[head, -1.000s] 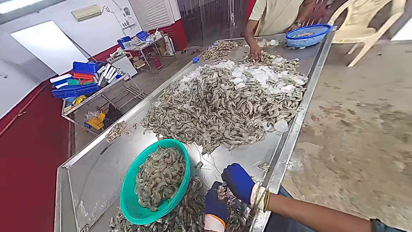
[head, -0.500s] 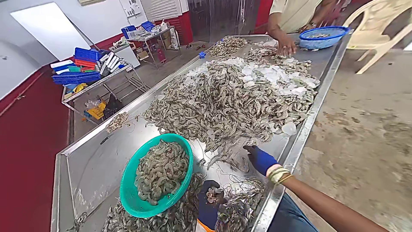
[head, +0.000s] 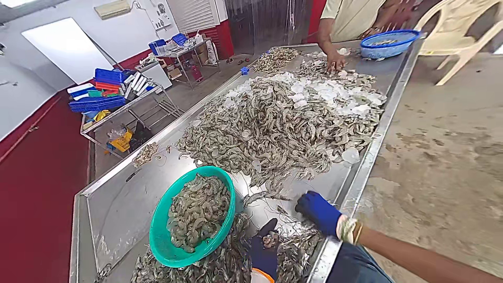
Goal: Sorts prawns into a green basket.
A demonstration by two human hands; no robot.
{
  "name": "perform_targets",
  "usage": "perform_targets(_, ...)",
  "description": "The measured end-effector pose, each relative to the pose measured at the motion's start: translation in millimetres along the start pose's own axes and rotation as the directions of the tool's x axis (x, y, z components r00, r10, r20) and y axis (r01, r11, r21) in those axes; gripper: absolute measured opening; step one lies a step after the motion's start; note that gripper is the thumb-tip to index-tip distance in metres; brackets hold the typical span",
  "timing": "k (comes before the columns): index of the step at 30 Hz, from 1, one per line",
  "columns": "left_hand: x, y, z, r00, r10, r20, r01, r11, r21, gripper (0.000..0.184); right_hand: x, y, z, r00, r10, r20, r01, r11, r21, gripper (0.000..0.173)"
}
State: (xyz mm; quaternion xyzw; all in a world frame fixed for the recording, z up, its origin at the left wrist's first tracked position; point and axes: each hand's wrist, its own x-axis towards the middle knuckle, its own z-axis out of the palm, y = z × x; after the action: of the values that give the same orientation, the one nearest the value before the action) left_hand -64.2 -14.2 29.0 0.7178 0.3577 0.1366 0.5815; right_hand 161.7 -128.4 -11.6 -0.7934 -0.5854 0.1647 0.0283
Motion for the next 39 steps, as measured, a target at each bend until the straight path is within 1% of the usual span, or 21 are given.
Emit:
perform_targets(1, 3, -3, 5, 0.999, 0.017, 0.038, -0.02, 0.997, 0.073, 0.046, -8, -20, -4, 0.995, 0.059, 0.08, -0.061, 0.998, 0.028, 0.03)
perform_targets(3, 6, 1, 14, 0.992, -0.023, 0.127, -0.004, 0.978, 0.209, 0.048, -16, -64, -13, 0.983, 0.124, 0.139, -0.141, 0.982, 0.125, 0.028)
perform_targets(5, 8, 12, 19, 0.987, -0.085, 0.134, 0.038, 0.945, 0.324, 0.047, -17, -99, -26, 0.96, 0.214, 0.183, -0.245, 0.954, 0.175, 0.034)
perform_targets(7, 6, 25, 18, 0.978, -0.169, 0.122, 0.1, 0.894, 0.436, 0.044, -17, -112, -28, 0.966, 0.226, 0.125, -0.241, 0.964, 0.117, 0.036)
perform_targets(9, 5, 32, 15, 0.955, -0.242, 0.172, 0.116, 0.838, 0.532, 0.04, -18, -112, -24, 0.98, 0.194, 0.034, -0.196, 0.979, 0.05, 0.027)
perform_targets(12, 7, 31, 11, 0.944, -0.215, 0.251, 0.064, 0.863, 0.5, 0.036, -17, -105, -29, 0.98, 0.198, -0.008, -0.198, 0.98, 0.006, 0.018)
perform_targets(15, 8, 19, 4, 0.958, -0.131, 0.254, 0.029, 0.929, 0.37, 0.033, -13, -72, -38, 0.942, 0.335, -0.036, -0.335, 0.942, 0.018, 0.016)
perform_targets(16, 7, 14, -1, 0.964, -0.1, 0.244, 0.019, 0.949, 0.316, 0.034, -12, -55, -35, 0.928, 0.372, -0.013, -0.371, 0.927, 0.058, 0.018)
perform_targets(17, 7, 7, -5, 0.969, -0.073, 0.235, 0.009, 0.965, 0.263, 0.035, -13, -40, -29, 0.919, 0.391, 0.048, -0.394, 0.914, 0.094, 0.026)
perform_targets(19, 10, -4, -13, 0.973, -0.022, 0.23, -0.02, 0.984, 0.177, 0.037, -22, -32, -15, 0.907, 0.367, 0.208, -0.397, 0.91, 0.123, 0.04)
perform_targets(21, 15, -13, -15, 0.975, 0.098, 0.199, -0.114, 0.991, 0.073, 0.036, -22, -37, -21, 0.907, 0.296, 0.299, -0.344, 0.931, 0.121, 0.037)
perform_targets(23, 13, -15, -10, 0.981, 0.14, 0.134, -0.132, 0.989, -0.062, 0.035, -4, -46, -39, 0.897, 0.341, 0.282, -0.392, 0.907, 0.152, 0.041)
perform_targets(25, 12, -13, -3, 0.992, 0.104, 0.068, -0.089, 0.977, -0.192, 0.029, 31, -47, -46, 0.905, 0.392, 0.162, -0.417, 0.892, 0.174, 0.042)
perform_targets(27, 11, -16, 1, 0.99, 0.136, 0.028, -0.129, 0.974, -0.185, 0.027, 64, -50, -36, 0.894, 0.427, 0.136, -0.446, 0.879, 0.17, 0.041)
perform_targets(28, 12, -19, 0, 0.987, 0.161, 0.008, -0.159, 0.978, -0.135, 0.026, 71, -57, -31, 0.885, 0.437, 0.16, -0.462, 0.868, 0.184, 0.04)
perform_targets(30, 14, -27, -5, 0.972, 0.235, -0.022, -0.233, 0.97, 0.072, 0.032, 62, -77, -25, 0.875, 0.415, 0.25, -0.466, 0.86, 0.205, 0.04)
perform_targets(32, 16, -32, -6, 0.964, 0.264, -0.023, -0.252, 0.941, 0.226, 0.039, 35, -100, -28, 0.855, 0.352, 0.38, -0.45, 0.869, 0.207, 0.04)
perform_targets(34, 14, -27, 0, 0.984, 0.175, 0.014, -0.171, 0.942, 0.288, 0.046, 12, -119, -37, 0.844, 0.313, 0.435, -0.441, 0.867, 0.232, 0.041)
perform_targets(35, 12, -22, 4, 0.993, 0.12, 0.008, -0.117, 0.946, 0.301, 0.047, 3, -127, -43, 0.847, 0.313, 0.429, -0.441, 0.864, 0.242, 0.044)
perform_targets(37, 7, -2, 10, 0.999, -0.013, -0.032, 0.023, 0.946, 0.323, 0.043, -3, -136, -49, 0.879, 0.306, 0.366, -0.391, 0.902, 0.183, 0.039)
perform_targets(39, 5, 20, 8, 0.989, -0.146, -0.005, 0.137, 0.92, 0.367, 0.039, -3, -134, -45, 0.936, 0.239, 0.26, -0.266, 0.961, 0.074, 0.033)
